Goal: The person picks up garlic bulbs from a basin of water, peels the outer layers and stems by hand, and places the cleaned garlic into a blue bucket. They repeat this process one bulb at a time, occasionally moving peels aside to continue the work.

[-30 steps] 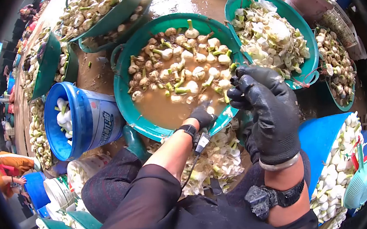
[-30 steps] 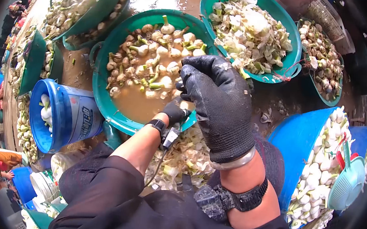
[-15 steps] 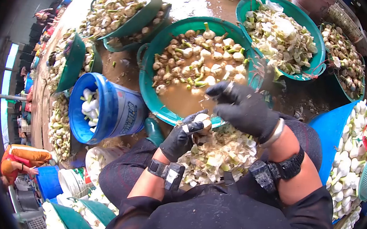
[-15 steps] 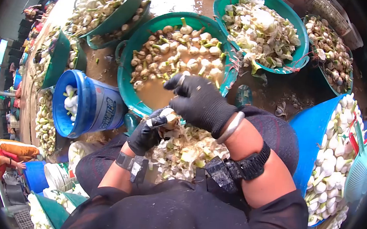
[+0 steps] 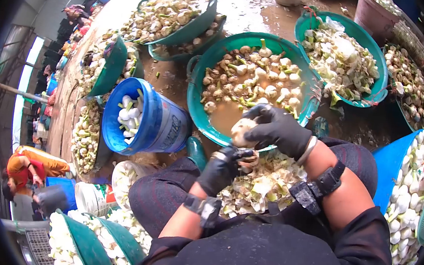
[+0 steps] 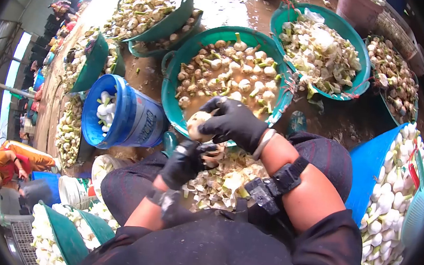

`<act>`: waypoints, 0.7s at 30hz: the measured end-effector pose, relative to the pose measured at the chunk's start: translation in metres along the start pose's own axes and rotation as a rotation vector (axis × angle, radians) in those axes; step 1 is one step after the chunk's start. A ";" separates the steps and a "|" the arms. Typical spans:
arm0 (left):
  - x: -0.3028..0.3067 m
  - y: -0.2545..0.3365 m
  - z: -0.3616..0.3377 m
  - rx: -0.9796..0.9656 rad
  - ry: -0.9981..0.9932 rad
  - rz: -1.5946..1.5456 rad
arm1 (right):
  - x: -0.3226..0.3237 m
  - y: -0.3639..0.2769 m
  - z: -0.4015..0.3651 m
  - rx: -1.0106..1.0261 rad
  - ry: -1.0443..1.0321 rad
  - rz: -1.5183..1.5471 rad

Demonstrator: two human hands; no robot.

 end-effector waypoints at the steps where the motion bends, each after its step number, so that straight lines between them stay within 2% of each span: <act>1: 0.024 -0.015 0.003 0.081 0.311 0.369 | 0.005 -0.004 -0.006 -0.071 0.047 -0.027; 2: 0.056 -0.035 0.016 -0.040 0.136 0.741 | 0.008 -0.001 -0.005 -0.084 0.072 -0.041; 3: 0.065 -0.039 0.007 -0.006 0.301 1.153 | 0.010 0.000 -0.002 -0.063 0.058 -0.084; 4: 0.064 -0.037 0.008 -0.057 0.289 1.251 | 0.010 -0.002 -0.002 -0.043 0.083 -0.131; 5: 0.061 -0.030 0.013 -0.174 0.275 0.828 | 0.012 0.001 0.003 0.038 0.076 -0.098; 6: 0.048 -0.016 0.009 -0.131 0.250 0.501 | 0.001 -0.011 -0.007 -0.062 0.122 -0.052; 7: 0.036 0.005 0.005 -0.179 0.287 0.506 | 0.003 -0.010 -0.006 -0.034 0.118 -0.097; 9: -0.014 0.045 -0.012 -0.289 0.243 0.275 | -0.005 -0.017 -0.006 0.018 0.145 -0.074; 10: -0.033 0.053 -0.017 -0.289 0.078 0.198 | -0.010 -0.018 -0.006 0.020 0.138 -0.077; 12: -0.057 0.069 -0.030 -0.392 0.093 0.193 | -0.023 -0.016 -0.004 0.002 0.099 -0.066; 14: -0.046 0.076 -0.033 -0.508 0.121 0.251 | -0.034 -0.005 0.003 0.035 0.053 0.025; 16: -0.035 0.070 -0.042 -0.484 0.151 0.111 | -0.042 -0.010 0.000 0.061 0.055 -0.012; 18: -0.024 0.068 -0.045 -0.535 0.211 0.163 | -0.043 -0.012 -0.005 0.008 0.130 -0.206; 19: -0.020 0.070 -0.049 -0.576 0.265 0.220 | -0.042 -0.014 -0.004 0.128 0.148 -0.277; 21: -0.017 0.072 -0.053 -0.597 0.267 0.228 | -0.047 -0.015 -0.006 0.225 0.133 -0.329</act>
Point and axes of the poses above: each hand's wrist, its own z-axis towards the middle knuckle, its own x-axis out of the back of the hand, y = z × x, the point moved 9 cm from there along z, towards the middle knuckle, and after that the axes turned 4 degrees about y, right-handed, at the moved point
